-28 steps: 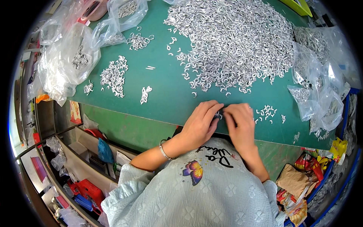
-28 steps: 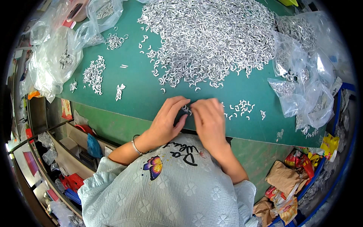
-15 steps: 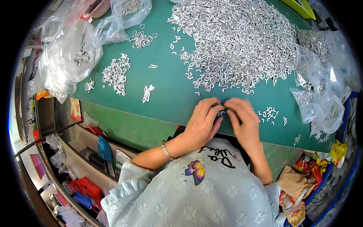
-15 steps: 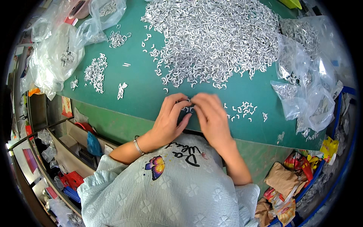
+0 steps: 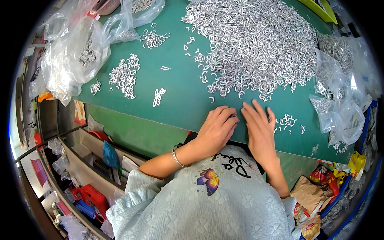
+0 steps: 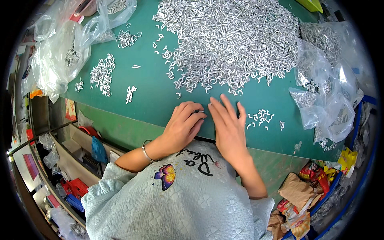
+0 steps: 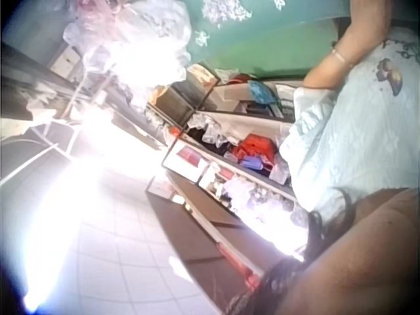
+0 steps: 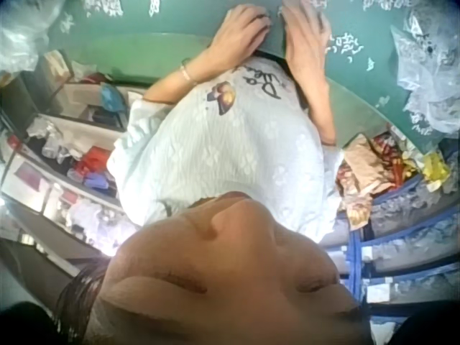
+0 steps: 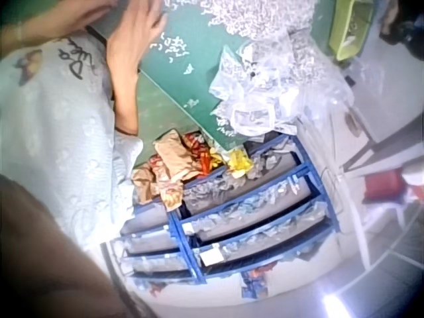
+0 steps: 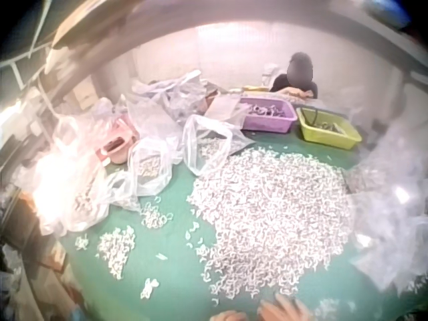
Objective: The person organizes small silver-colored metal components on a green work table by hand, moving them into different piles and gathering them from the surface.
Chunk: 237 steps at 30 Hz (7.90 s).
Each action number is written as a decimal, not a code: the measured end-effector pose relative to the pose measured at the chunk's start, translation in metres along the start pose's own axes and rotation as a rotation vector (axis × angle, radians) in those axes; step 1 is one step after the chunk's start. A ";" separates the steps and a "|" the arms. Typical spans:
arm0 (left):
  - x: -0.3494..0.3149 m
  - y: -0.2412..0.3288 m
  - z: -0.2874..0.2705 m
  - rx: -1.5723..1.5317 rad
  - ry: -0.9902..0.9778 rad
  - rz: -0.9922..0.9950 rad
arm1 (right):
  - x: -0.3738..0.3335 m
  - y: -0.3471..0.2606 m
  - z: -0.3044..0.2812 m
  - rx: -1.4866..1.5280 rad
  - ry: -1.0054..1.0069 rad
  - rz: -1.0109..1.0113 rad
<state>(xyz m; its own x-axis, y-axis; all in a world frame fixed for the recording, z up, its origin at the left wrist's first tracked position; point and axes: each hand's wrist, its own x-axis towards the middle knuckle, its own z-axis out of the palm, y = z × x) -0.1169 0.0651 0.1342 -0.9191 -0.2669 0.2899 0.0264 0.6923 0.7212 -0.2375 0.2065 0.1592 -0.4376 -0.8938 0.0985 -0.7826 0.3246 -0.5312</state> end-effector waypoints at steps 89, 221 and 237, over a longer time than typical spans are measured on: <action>0.000 0.004 0.000 0.043 -0.059 0.008 | -0.024 -0.003 -0.010 -0.153 0.115 0.184; -0.079 -0.086 -0.101 0.146 0.475 -0.218 | 0.149 -0.095 0.087 0.009 -0.293 -0.532; -0.080 -0.088 -0.100 0.113 0.474 -0.223 | 0.156 -0.077 0.079 0.165 0.042 -0.347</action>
<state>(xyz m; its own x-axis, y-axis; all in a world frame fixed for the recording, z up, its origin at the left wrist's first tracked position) -0.0062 -0.0417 0.1102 -0.6182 -0.6714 0.4087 -0.2158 0.6450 0.7331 -0.2102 0.0172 0.1489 -0.1791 -0.9273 0.3288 -0.8070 -0.0527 -0.5882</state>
